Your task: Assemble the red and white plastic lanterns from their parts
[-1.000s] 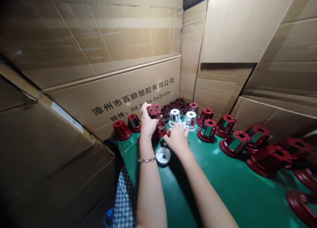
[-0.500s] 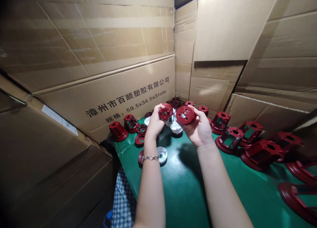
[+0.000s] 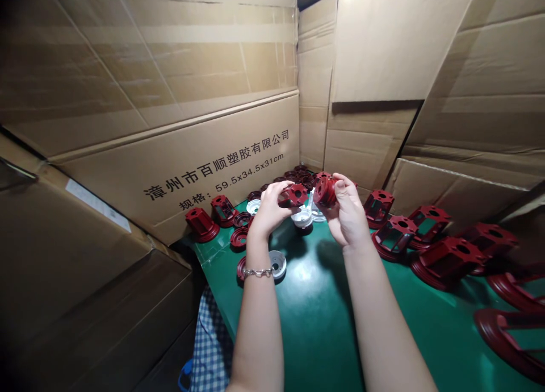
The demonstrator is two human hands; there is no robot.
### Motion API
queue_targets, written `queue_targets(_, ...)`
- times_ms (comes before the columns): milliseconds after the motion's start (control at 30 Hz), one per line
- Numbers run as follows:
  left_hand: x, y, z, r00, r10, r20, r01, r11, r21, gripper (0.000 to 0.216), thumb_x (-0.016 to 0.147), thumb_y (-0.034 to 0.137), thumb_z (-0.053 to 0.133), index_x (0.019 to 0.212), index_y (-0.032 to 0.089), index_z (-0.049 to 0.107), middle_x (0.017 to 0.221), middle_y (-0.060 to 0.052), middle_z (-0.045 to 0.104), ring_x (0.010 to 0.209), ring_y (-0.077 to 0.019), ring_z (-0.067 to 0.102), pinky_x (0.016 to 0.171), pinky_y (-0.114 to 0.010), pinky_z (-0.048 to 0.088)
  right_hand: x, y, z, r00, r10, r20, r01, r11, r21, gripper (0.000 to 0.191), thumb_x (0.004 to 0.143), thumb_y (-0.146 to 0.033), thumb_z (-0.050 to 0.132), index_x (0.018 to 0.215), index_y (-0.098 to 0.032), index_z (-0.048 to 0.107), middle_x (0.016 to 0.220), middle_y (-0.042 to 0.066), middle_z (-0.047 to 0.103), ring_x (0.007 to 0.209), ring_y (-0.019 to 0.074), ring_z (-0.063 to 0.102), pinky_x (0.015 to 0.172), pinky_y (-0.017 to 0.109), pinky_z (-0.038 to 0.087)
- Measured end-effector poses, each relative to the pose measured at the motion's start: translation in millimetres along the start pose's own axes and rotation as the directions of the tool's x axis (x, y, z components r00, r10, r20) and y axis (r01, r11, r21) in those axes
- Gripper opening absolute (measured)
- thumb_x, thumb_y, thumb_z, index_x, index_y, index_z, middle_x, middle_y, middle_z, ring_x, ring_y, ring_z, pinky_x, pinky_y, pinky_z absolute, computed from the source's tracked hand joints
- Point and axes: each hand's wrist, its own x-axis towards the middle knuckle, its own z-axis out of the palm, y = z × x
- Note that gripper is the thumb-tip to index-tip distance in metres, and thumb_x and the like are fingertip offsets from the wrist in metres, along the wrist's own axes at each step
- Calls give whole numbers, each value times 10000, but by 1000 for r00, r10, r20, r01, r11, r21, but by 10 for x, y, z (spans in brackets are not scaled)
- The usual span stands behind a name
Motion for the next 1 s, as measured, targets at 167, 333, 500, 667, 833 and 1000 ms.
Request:
queue_targets(167, 42, 33, 137, 907, 98, -409, -102, 995, 13, 450, 663, 144, 684, 1042, 218, 452, 1218, -78, 495, 1243, -244, 382, 1053, -430, 293, 18, -43, -54, 997, 79, 6, -79, 993, 90, 549, 553, -432, 867, 962, -248, 551, 1040, 0, 563, 921, 210, 573, 672, 346, 574)
queue_targets(333, 45, 4, 248, 916, 19, -401, -43, 998, -50, 579, 618, 245, 733, 1071, 195, 375, 1071, -93, 552, 1063, -246, 531, 966, -444, 387, -73, -163, -38, 931, 261, 256, -264, 964, -21, 555, 583, -181, 785, 1070, -265, 531, 1157, -1, 519, 1045, 219, 522, 795, 375, 556)
queue_targets(500, 67, -24, 279, 920, 4, -391, -42, 995, -86, 571, 586, 268, 753, 1064, 168, 456, 1112, -113, 535, 1074, -228, 526, 945, -355, 417, -130, -255, -62, 856, 335, 393, -299, 942, -153, 715, 610, -91, 729, 1237, -286, 445, 1288, 4, 430, 1117, 209, 476, 872, 321, 520)
queue_targets(667, 35, 30, 266, 946, -163, -279, 98, 968, -232, 574, 606, 329, 744, 1075, 185, 447, 1040, -77, 583, 977, -205, 572, 874, -333, 453, -114, -275, -86, 870, 349, 347, -311, 936, -162, 660, 706, -205, 712, 1281, -334, 414, 1262, -7, 455, 1006, 180, 546, 773, 278, 555)
queue_targets(833, 20, 47, 292, 981, -99, -168, 55, 968, -246, 661, 699, 249, 654, 1263, 193, 313, 1212, -107, 493, 1112, -192, 499, 965, -334, 396, -61, -270, -3, 916, 399, 44, -394, 915, -90, 351, 814, -335, 514, 1153, -243, 501, 913, 26, 587, 655, 163, 587, 517, 228, 530)
queue_targets(1000, 79, 8, 307, 990, -4, -144, -6, 997, -71, 606, 659, 205, 694, 1214, 201, 451, 1202, -79, 497, 1151, -218, 460, 1010, -368, 343, -33, -292, 75, 920, 382, -84, -385, 923, -20, 235, 841, -311, 410, 1022, -215, 524, 796, 11, 564, 501, 145, 514, 351, 190, 389)
